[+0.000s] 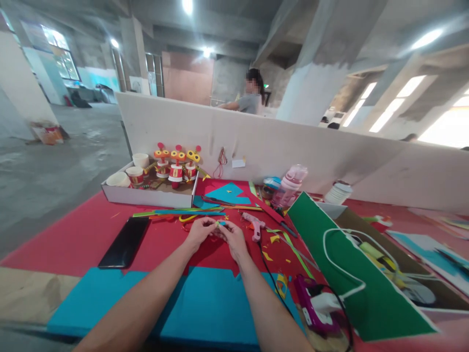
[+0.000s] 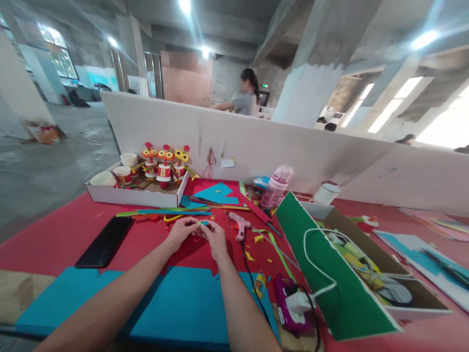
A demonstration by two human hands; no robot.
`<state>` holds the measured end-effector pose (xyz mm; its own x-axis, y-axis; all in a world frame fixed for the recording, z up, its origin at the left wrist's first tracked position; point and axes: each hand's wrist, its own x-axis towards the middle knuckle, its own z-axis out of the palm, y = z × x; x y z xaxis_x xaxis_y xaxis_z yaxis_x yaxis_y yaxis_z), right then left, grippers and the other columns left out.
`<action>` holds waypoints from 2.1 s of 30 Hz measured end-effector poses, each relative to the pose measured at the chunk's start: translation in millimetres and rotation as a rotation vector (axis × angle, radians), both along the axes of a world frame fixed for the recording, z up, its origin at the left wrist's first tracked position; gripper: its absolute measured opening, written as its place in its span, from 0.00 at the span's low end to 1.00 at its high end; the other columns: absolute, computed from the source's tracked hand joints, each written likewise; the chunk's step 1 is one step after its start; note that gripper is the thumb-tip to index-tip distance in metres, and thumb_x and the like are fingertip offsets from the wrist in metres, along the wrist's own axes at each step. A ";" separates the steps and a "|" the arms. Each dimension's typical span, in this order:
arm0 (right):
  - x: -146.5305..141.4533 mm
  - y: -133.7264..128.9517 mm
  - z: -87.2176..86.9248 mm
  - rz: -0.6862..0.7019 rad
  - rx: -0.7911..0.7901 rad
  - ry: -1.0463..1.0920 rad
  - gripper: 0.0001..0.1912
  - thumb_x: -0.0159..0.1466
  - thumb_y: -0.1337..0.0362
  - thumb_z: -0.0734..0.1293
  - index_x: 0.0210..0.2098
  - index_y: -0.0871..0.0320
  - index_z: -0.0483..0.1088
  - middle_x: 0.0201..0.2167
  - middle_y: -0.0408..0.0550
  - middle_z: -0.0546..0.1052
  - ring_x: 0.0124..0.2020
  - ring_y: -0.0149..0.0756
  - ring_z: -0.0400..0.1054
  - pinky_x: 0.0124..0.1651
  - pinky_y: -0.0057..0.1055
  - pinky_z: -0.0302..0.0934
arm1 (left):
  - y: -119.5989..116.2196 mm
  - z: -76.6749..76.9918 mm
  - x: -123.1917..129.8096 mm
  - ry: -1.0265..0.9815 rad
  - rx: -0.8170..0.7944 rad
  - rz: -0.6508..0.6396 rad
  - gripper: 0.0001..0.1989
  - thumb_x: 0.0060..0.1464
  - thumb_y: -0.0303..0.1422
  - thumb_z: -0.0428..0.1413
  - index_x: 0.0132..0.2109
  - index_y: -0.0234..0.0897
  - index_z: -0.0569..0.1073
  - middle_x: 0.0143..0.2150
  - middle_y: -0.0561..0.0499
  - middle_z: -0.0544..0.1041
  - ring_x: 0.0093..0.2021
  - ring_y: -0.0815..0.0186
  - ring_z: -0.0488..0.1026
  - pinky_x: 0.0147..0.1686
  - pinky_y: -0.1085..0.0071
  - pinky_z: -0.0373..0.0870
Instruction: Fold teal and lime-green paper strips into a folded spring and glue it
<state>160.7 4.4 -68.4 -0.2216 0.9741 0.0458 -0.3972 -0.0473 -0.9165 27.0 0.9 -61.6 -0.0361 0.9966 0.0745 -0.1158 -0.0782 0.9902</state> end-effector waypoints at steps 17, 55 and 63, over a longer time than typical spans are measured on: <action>-6.8 -0.1 -1.0 -0.116 0.054 -0.012 0.18 0.47 0.56 0.74 0.35 0.58 0.73 0.28 0.46 0.77 0.30 0.38 0.73 0.39 0.37 0.68 | 3.9 -6.0 -0.2 0.020 0.030 -0.004 0.16 0.42 0.41 0.62 0.33 0.31 0.75 0.24 0.51 0.74 0.23 0.72 0.66 0.23 0.76 0.63; -5.5 0.6 -2.3 -0.185 0.153 -0.161 0.16 0.48 0.54 0.72 0.33 0.58 0.75 0.27 0.46 0.77 0.29 0.38 0.72 0.35 0.36 0.68 | 4.7 -9.4 -2.2 0.019 0.062 -0.054 0.16 0.43 0.43 0.61 0.29 0.32 0.74 0.23 0.51 0.74 0.22 0.71 0.66 0.24 0.75 0.61; -6.1 1.7 -5.4 -0.124 0.120 -0.106 0.20 0.49 0.53 0.72 0.37 0.59 0.74 0.30 0.48 0.78 0.30 0.39 0.72 0.38 0.37 0.68 | 4.8 -10.2 -1.4 -0.002 0.062 -0.045 0.16 0.45 0.42 0.60 0.30 0.31 0.74 0.23 0.50 0.73 0.22 0.72 0.65 0.23 0.75 0.61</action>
